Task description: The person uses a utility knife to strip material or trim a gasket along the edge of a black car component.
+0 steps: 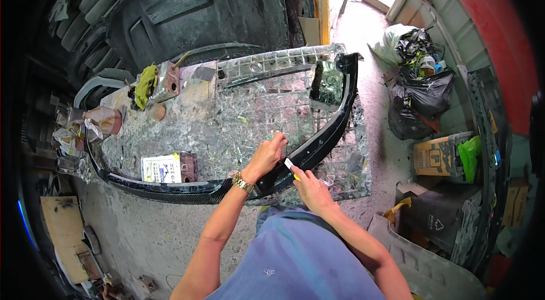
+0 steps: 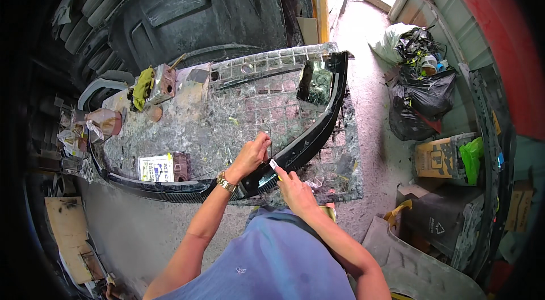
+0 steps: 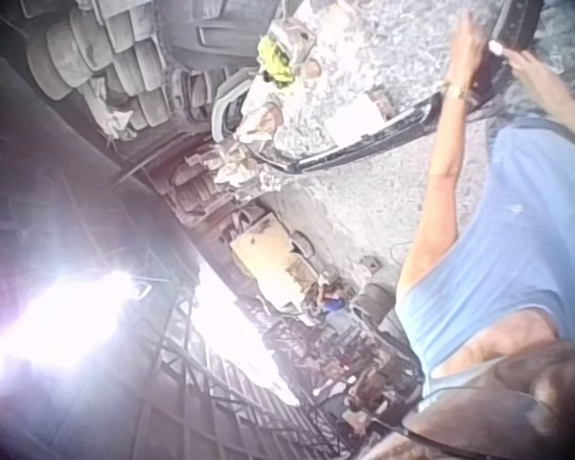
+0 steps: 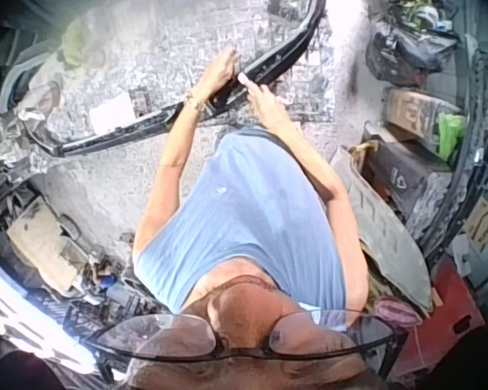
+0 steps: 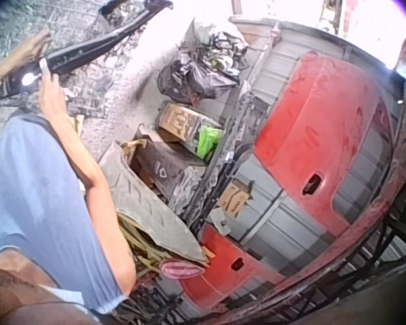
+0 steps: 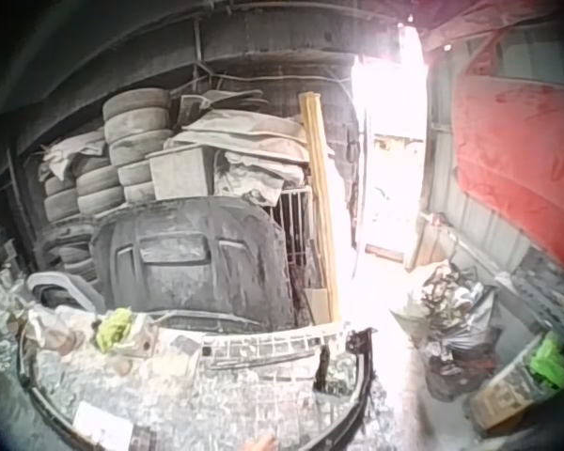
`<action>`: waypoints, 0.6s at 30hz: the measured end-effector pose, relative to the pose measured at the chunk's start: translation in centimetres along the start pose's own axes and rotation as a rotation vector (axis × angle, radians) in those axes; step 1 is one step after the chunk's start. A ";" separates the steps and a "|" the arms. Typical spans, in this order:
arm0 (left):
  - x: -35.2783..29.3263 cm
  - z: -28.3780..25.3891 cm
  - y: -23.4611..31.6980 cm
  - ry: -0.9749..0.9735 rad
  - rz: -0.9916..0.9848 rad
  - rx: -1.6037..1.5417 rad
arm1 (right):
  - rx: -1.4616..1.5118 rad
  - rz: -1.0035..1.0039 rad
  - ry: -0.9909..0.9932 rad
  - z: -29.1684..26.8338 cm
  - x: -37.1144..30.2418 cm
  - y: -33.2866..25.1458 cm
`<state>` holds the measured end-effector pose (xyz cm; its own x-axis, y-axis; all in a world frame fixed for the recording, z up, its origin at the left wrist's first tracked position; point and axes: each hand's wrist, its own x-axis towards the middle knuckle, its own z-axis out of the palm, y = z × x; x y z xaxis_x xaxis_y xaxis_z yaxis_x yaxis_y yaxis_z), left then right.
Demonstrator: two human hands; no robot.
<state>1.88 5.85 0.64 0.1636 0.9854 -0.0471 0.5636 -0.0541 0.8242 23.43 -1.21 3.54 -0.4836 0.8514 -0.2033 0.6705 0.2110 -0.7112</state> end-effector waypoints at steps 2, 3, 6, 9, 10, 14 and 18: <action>0.1 -0.1 -0.4 -0.022 0.001 0.033 | 0.065 -0.028 0.026 -0.9 -0.6 0.3; 0.2 -0.2 -0.3 0.008 0.134 0.078 | 0.130 -0.053 0.055 -1.3 -0.9 0.5; 0.7 -0.6 -0.1 -0.016 0.243 0.067 | 0.189 -0.024 0.117 -2.3 -1.7 1.0; 1.1 -1.0 0.1 -0.095 0.182 -0.025 | 0.261 -0.001 0.181 -2.6 -2.2 1.5; 1.2 -1.1 0.2 -0.119 0.143 -0.061 | 0.262 0.000 0.186 -2.7 -2.3 1.6; 1.4 -1.5 1.5 -0.169 0.058 -0.148 | 0.316 0.062 0.163 -3.4 -2.8 1.8; 1.2 -1.8 -0.3 -0.240 0.267 0.018 | 0.339 0.089 0.136 -4.2 -2.9 1.1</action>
<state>0.49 7.32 1.37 0.4910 0.8704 0.0353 0.4890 -0.3090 0.8157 27.97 -1.41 6.15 -0.3372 0.9200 -0.1998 0.4712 -0.0188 -0.8818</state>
